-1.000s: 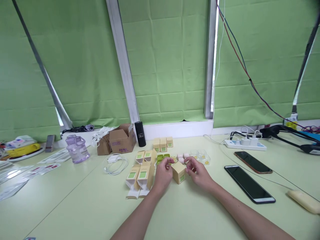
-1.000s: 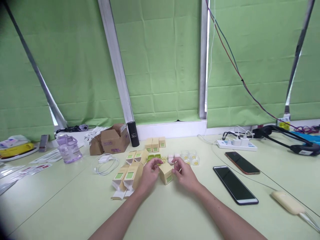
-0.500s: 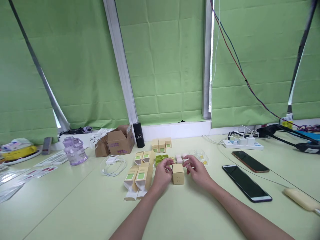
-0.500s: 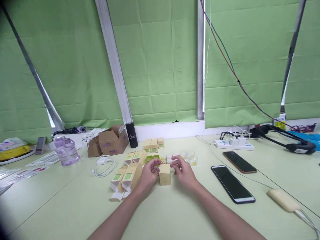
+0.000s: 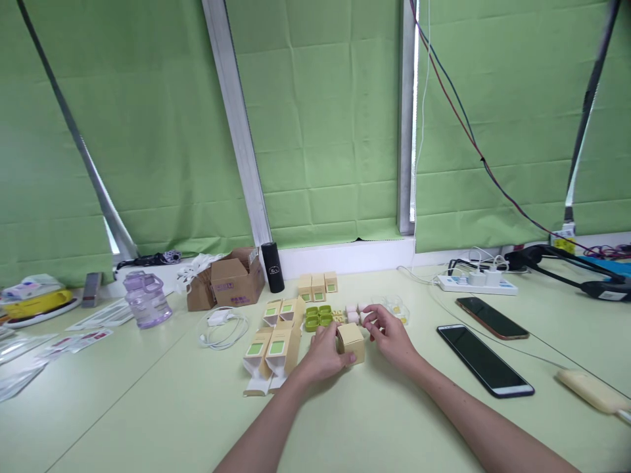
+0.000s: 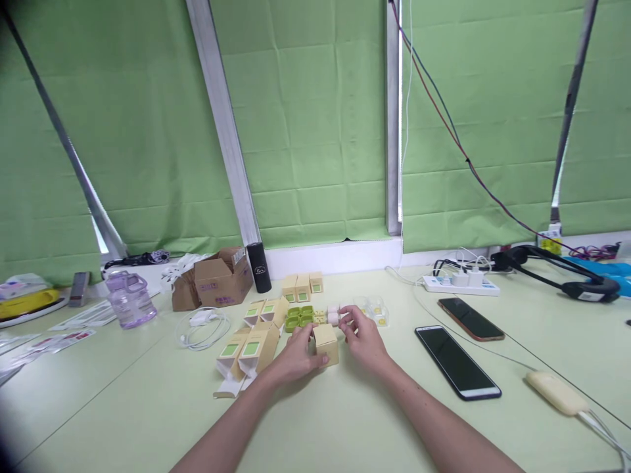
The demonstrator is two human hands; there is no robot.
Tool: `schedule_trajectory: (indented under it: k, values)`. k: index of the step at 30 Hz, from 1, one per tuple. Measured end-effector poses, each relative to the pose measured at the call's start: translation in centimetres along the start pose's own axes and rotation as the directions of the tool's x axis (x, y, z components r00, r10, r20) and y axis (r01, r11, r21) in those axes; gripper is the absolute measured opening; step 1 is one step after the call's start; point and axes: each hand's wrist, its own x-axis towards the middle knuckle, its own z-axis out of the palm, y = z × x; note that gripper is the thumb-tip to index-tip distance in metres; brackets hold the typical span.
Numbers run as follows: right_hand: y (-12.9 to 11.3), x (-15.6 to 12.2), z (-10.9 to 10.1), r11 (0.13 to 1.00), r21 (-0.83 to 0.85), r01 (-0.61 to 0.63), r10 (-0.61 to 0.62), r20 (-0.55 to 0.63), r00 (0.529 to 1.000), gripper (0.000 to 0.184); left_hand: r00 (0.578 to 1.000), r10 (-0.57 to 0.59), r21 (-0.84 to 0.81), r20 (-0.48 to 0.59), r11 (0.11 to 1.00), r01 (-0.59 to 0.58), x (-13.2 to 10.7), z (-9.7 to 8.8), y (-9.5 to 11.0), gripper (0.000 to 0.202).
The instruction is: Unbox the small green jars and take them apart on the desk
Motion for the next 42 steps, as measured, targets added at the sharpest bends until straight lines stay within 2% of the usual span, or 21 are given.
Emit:
schedule_trajectory:
  k: [3, 9, 13, 18, 24, 28, 37, 42]
  values:
    - [-0.3, 0.0, -0.1, 1.0, -0.005, -0.007, 0.007, -0.019, 1.0, 0.025, 0.998, -0.031, -0.031, -0.053, 0.999, 0.029, -0.1, 0.6, 0.5, 0.054]
    - [-0.9, -0.1, -0.3, 0.999, -0.029, -0.029, 0.027, -0.039, 0.999, 0.026, 0.976, 0.052, -0.07, -0.211, 0.995, -0.068, -0.5, 0.9, 1.9, 0.047]
    - [-1.3, -0.3, -0.2, 0.999, -0.024, -0.033, 0.033, -0.018, 0.999, 0.029, 0.94, 0.168, 0.03, -0.297, 0.986, -0.166, -0.3, 1.0, 1.8, 0.045]
    - [-1.8, -0.7, -0.2, 0.996, -0.061, 0.057, -0.055, 0.022, 0.998, 0.037, 0.88, 0.312, 0.227, -0.358, 0.943, -0.242, 0.0, 1.0, 1.4, 0.045]
    - [-2.1, -1.4, 0.0, 0.978, -0.137, 0.16, -0.152, 0.068, 0.986, 0.046, 0.795, 0.504, 0.434, -0.338, 0.833, -0.343, -0.2, 0.8, 1.3, 0.039]
    - [-2.6, -1.8, 0.1, 0.961, -0.201, 0.188, -0.176, 0.078, 0.981, 0.047, 0.753, 0.577, 0.52, -0.317, 0.77, -0.371, -0.1, 0.8, 1.2, 0.037]
    - [-3.3, -2.2, 0.4, 0.933, -0.288, 0.216, -0.189, 0.119, 0.975, 0.057, 0.731, 0.626, 0.659, -0.271, 0.674, -0.333, 0.4, 1.3, 0.9, 0.026]
    - [-3.1, -2.3, 0.6, 0.929, -0.302, 0.212, -0.181, 0.128, 0.975, 0.063, 0.741, 0.622, 0.652, -0.253, 0.676, -0.345, 0.5, 1.5, 0.8, 0.026]
